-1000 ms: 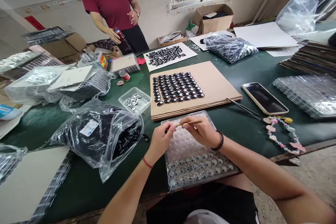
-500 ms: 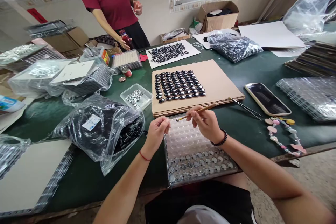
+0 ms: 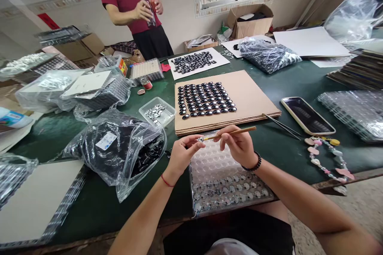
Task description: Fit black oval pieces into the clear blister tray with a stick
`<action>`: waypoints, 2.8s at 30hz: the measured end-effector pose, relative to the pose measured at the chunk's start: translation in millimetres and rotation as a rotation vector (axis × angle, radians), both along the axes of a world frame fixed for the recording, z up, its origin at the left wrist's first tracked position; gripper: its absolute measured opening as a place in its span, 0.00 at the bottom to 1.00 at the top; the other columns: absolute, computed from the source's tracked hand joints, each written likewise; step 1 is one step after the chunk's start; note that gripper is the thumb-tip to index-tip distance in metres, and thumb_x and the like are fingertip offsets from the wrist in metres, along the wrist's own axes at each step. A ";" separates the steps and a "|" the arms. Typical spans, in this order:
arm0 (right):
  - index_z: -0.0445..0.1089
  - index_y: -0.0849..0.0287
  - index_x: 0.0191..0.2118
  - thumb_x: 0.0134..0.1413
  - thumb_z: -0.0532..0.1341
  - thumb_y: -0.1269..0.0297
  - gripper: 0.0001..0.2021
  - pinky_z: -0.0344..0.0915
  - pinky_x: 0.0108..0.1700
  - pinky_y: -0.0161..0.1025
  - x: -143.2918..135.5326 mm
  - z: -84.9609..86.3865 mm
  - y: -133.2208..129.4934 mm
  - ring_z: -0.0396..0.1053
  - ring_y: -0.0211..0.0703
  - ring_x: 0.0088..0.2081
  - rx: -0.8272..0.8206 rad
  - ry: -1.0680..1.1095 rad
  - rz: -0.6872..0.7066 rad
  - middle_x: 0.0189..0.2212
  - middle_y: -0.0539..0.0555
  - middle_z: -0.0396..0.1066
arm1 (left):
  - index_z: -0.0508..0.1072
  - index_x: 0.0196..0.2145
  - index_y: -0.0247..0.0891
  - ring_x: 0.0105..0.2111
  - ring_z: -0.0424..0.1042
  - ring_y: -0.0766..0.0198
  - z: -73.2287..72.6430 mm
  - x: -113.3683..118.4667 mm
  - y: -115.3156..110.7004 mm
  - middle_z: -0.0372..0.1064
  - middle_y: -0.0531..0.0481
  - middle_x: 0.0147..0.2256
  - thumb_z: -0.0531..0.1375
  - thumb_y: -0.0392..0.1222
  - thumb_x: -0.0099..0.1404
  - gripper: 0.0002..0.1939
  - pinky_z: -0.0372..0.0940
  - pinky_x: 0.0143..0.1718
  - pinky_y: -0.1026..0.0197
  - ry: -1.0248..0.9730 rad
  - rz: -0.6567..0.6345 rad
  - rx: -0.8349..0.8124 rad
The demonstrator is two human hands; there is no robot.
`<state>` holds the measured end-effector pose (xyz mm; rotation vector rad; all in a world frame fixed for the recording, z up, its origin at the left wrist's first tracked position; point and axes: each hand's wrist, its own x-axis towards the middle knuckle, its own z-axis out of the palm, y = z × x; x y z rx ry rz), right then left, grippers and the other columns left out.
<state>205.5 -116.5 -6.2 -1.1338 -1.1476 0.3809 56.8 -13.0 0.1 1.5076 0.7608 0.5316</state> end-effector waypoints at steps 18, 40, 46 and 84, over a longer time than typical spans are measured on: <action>0.65 0.58 0.35 0.58 0.52 0.64 0.07 0.61 0.19 0.31 -2.6 -0.5 -2.9 0.63 0.31 0.17 0.061 -0.031 -0.074 0.26 0.51 0.69 | 0.67 0.42 0.34 0.29 0.68 0.72 1.1 -5.5 25.7 0.64 0.42 0.44 0.55 0.25 0.55 0.17 0.62 0.23 0.73 -0.307 0.037 -0.627; 0.65 0.59 0.34 0.57 0.53 0.66 0.05 0.59 0.19 0.29 0.0 -2.0 -2.2 0.62 0.31 0.19 0.000 -0.189 -0.112 0.26 0.51 0.68 | 0.69 0.30 0.34 0.15 0.60 0.73 -5.6 2.0 -3.7 0.62 0.55 0.17 0.57 0.49 0.56 0.14 0.54 0.15 0.72 0.140 -0.197 0.061; 0.65 0.59 0.33 0.57 0.52 0.67 0.06 0.59 0.21 0.28 -0.1 1.7 -2.3 0.62 0.30 0.19 -0.038 -0.335 -0.107 0.25 0.50 0.69 | 0.72 0.31 0.35 0.17 0.62 0.71 -12.9 3.4 -4.5 0.66 0.53 0.20 0.60 0.49 0.53 0.14 0.59 0.19 0.69 0.150 -0.183 0.117; 0.65 0.60 0.33 0.57 0.54 0.67 0.05 0.56 0.28 0.33 -1.0 1.0 -3.1 0.64 0.36 0.24 -0.102 -0.755 -0.019 0.23 0.51 0.69 | 0.72 0.37 0.34 0.22 0.67 0.67 -14.3 4.0 -1.7 0.71 0.47 0.30 0.62 0.46 0.51 0.17 0.64 0.24 0.66 0.144 -0.127 0.223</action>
